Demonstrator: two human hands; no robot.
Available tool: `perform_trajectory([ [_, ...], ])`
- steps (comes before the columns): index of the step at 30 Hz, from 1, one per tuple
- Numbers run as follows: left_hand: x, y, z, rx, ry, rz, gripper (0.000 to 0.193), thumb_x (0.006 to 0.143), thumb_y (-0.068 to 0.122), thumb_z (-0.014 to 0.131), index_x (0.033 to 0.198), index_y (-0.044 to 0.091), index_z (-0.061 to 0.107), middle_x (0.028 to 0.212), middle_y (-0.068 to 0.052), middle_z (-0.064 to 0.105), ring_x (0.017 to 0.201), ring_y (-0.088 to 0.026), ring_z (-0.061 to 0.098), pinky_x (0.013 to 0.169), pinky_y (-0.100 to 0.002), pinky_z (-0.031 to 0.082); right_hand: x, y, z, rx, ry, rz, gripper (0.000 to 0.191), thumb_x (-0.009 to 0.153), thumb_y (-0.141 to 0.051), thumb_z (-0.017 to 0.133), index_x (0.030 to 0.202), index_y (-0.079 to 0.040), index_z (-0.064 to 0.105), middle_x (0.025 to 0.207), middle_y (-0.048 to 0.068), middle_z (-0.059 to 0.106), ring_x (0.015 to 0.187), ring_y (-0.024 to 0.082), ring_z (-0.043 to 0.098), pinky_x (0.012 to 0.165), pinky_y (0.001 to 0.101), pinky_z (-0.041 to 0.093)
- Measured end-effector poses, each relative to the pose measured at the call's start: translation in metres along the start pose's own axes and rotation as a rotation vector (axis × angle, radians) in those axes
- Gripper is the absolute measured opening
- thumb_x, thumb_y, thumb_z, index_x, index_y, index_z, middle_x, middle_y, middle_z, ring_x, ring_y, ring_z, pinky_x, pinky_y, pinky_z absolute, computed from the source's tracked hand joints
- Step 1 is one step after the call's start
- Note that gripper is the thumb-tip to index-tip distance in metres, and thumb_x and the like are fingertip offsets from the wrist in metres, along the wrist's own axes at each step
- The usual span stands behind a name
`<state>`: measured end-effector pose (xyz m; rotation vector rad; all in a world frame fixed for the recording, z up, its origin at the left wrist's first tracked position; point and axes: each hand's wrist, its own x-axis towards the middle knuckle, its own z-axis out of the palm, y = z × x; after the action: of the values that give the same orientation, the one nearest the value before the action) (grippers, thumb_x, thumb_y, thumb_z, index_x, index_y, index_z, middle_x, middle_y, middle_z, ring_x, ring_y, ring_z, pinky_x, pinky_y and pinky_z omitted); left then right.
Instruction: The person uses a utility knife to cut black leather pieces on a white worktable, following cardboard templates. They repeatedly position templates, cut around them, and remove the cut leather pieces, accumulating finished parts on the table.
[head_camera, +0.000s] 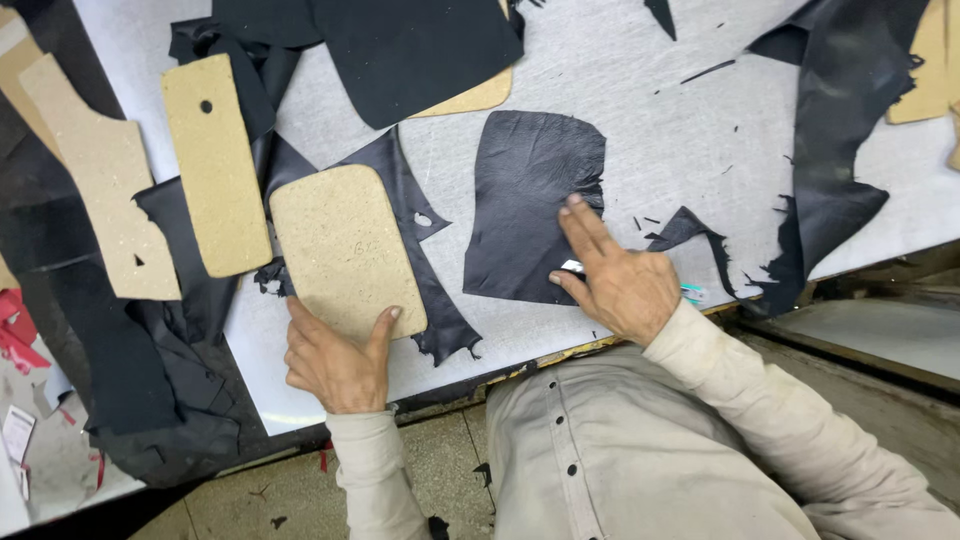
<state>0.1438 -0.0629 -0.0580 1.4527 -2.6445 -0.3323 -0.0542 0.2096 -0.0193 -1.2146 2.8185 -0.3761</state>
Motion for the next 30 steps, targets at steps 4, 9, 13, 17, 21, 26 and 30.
perform_trajectory([
  [4,0.020,-0.001,-0.012,-0.182,0.005,-0.048,0.120,0.065,0.038,0.098,0.152,-0.009,0.030,0.130,-0.033,0.052,0.122,-0.043,0.048,0.104,-0.063,0.029,-0.015,0.020,-0.012,-0.019,0.058,0.175,0.079,0.081,-0.052,0.076,0.137,0.002,0.058,0.145,0.020,0.059,0.050,0.029,0.069,0.039,0.0356,0.054],
  [9,0.028,-0.015,-0.042,-0.900,-0.103,-0.007,0.051,0.088,0.018,0.075,0.130,-0.008,0.060,0.108,-0.018,0.073,0.093,-0.022,0.067,0.083,-0.034,0.057,-0.032,0.009,-0.008,0.279,0.260,0.134,0.062,0.087,-0.036,0.074,0.134,0.002,0.060,0.139,0.023,0.064,0.070,0.031,0.073,0.054,0.0366,0.058],
  [13,0.004,-0.011,-0.063,-1.153,-0.108,-0.001,0.032,0.095,0.010,0.066,0.123,-0.005,0.065,0.105,-0.017,0.076,0.095,-0.021,0.072,0.083,-0.034,0.058,-0.047,-0.008,0.010,0.566,0.179,0.173,0.051,0.089,-0.028,0.074,0.132,-0.001,0.063,0.128,0.018,0.070,0.080,0.026,0.076,0.070,0.0325,0.060],
  [17,-0.024,0.034,-0.047,-1.356,-0.283,0.009,0.026,0.093,0.008,0.068,0.117,-0.002,0.068,0.106,-0.018,0.077,0.096,-0.025,0.075,0.086,-0.042,0.063,-0.069,-0.008,0.031,1.053,-0.080,0.379,0.049,0.095,-0.020,0.070,0.140,-0.001,0.064,0.113,0.009,0.081,0.066,0.019,0.059,0.066,0.0267,0.052],
  [21,-0.050,0.089,-0.006,-1.418,-0.539,0.112,0.033,0.094,0.006,0.068,0.126,-0.004,0.066,0.112,-0.014,0.077,0.102,-0.023,0.074,0.091,-0.038,0.061,-0.087,-0.001,0.041,1.291,0.037,0.470,0.044,0.096,-0.014,0.066,0.135,0.007,0.060,0.098,0.013,0.080,0.088,0.009,0.070,0.081,0.0213,0.055],
  [26,-0.046,0.117,0.009,-1.050,-0.500,0.149,0.054,0.085,0.006,0.073,0.137,-0.003,0.059,0.110,-0.014,0.073,0.090,-0.023,0.072,0.080,-0.035,0.061,-0.069,0.007,0.034,1.294,0.158,0.556,0.042,0.095,-0.013,0.067,0.131,0.007,0.060,0.103,0.012,0.079,0.091,0.010,0.071,0.080,0.0231,0.057],
  [30,-0.032,0.126,0.012,-0.645,-0.120,0.489,0.057,0.080,0.009,0.078,0.132,-0.007,0.060,0.126,-0.024,0.064,0.105,-0.036,0.063,0.093,-0.043,0.051,-0.047,0.005,0.022,0.759,0.100,0.550,0.044,0.093,-0.014,0.073,0.132,0.002,0.064,0.097,0.016,0.077,0.080,0.021,0.072,0.068,0.0301,0.057],
])
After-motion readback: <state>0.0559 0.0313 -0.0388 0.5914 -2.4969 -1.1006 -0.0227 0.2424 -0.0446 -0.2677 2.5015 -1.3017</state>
